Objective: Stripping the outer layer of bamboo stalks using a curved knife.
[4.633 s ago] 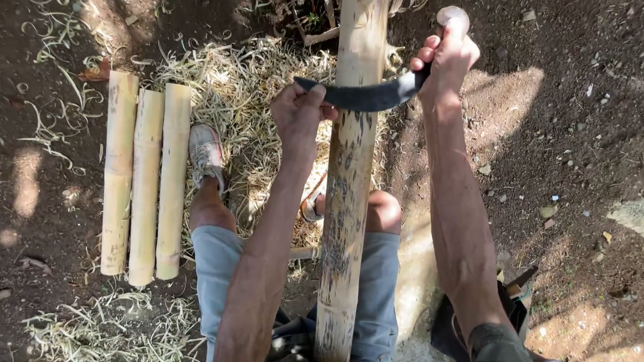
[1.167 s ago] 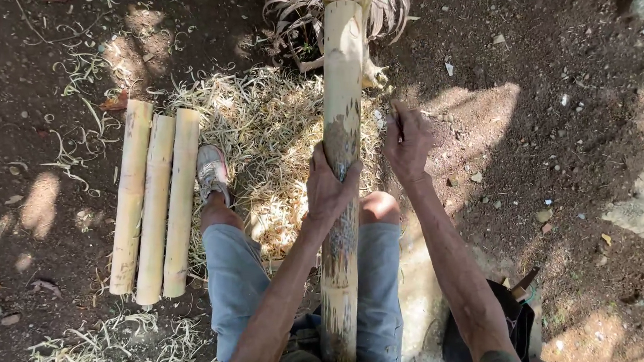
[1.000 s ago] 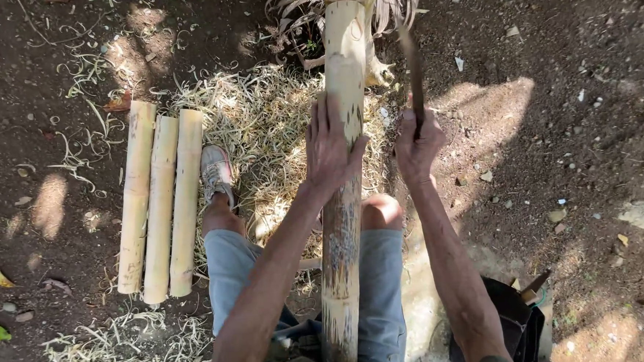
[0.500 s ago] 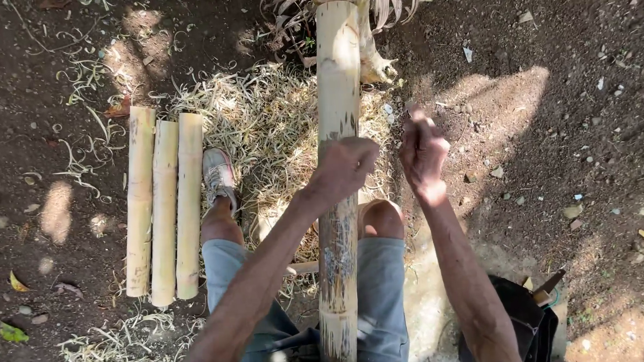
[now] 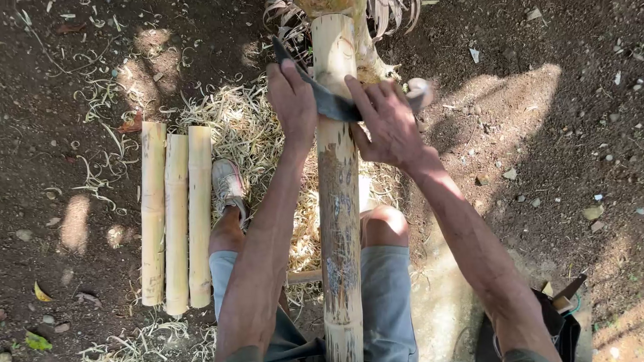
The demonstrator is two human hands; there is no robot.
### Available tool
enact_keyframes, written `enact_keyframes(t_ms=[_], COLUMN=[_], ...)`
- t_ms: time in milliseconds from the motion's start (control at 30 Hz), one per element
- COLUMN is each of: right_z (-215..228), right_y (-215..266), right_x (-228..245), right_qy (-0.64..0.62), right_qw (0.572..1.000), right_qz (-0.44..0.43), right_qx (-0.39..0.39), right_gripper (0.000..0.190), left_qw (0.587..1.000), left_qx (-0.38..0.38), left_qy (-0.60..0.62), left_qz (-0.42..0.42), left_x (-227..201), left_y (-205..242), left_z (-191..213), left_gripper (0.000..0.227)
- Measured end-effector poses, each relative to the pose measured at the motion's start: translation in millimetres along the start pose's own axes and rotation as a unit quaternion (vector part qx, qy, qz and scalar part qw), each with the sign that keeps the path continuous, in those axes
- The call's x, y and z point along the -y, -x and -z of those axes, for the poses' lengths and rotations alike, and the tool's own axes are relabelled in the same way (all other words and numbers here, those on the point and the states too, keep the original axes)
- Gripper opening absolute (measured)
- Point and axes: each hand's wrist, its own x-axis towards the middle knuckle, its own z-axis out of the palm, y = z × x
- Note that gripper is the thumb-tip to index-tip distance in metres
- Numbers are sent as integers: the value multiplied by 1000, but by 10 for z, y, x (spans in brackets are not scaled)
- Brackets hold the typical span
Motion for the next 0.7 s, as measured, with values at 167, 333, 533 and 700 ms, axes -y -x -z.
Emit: enact_keyframes(t_ms=[167, 333, 533, 700], right_z=[1, -270, -722, -1086], right_y=[207, 181, 277, 893], right_x=[-166, -235, -284, -255], right_qy=[-91, -471, -752, -662], right_qw=[952, 699, 415, 432], right_qz=[-240, -460, -378, -468], right_qx=[-165, -281, -346, -396], right_gripper=[54, 38, 28, 36], left_qw=[996, 987, 997, 974], left_qx=[-64, -92, 39, 178], left_qy=[-63, -122, 3, -136], left_qz=[-22, -56, -65, -42], left_x=[24, 25, -241, -632], left_y=[-75, -67, 294, 1336], left_z=[83, 113, 253, 481], left_gripper=[27, 26, 30, 99])
